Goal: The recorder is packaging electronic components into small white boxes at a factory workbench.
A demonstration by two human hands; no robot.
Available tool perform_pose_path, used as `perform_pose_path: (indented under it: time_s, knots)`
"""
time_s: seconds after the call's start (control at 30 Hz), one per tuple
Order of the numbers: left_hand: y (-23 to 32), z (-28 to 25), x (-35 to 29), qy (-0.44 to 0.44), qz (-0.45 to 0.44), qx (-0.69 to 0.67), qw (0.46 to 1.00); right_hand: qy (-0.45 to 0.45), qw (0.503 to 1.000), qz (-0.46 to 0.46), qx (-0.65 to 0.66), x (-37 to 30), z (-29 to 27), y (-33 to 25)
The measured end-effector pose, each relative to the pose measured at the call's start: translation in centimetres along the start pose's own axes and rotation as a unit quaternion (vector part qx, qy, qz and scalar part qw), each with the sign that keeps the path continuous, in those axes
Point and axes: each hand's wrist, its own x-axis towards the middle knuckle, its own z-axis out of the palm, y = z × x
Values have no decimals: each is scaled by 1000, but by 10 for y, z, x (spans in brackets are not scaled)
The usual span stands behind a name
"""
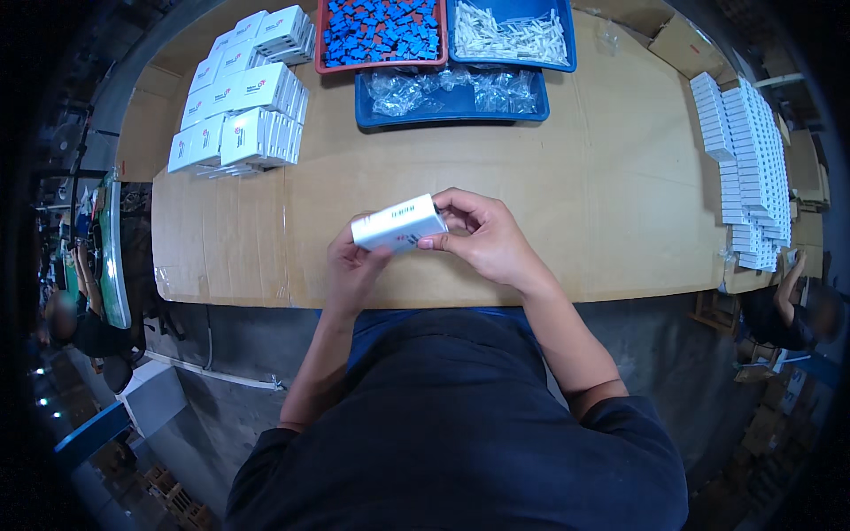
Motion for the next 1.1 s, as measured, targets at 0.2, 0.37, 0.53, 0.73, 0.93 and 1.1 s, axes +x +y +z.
perform_pose_path:
  time_s: [0.2,0.37,0.53,0.73,0.93,1.1]
  knots:
    - [5,-13,1,-69,-153,-64,984,-131,970,-168,-113,6,-12,-16]
    - [7,-6,6,13,-159,-154,975,45,989,-37,135,15,-4,-3]
    - [-2,5,9,43,-72,-35,996,54,992,-28,110,5,4,31]
    - [-3,13,4,49,47,27,997,10,982,-184,-46,6,12,23]
    - [3,18,-6,59,107,66,990,3,967,-221,-124,-1,10,14]
    - [4,20,-2,74,99,40,992,21,979,-191,-64,-1,15,20]
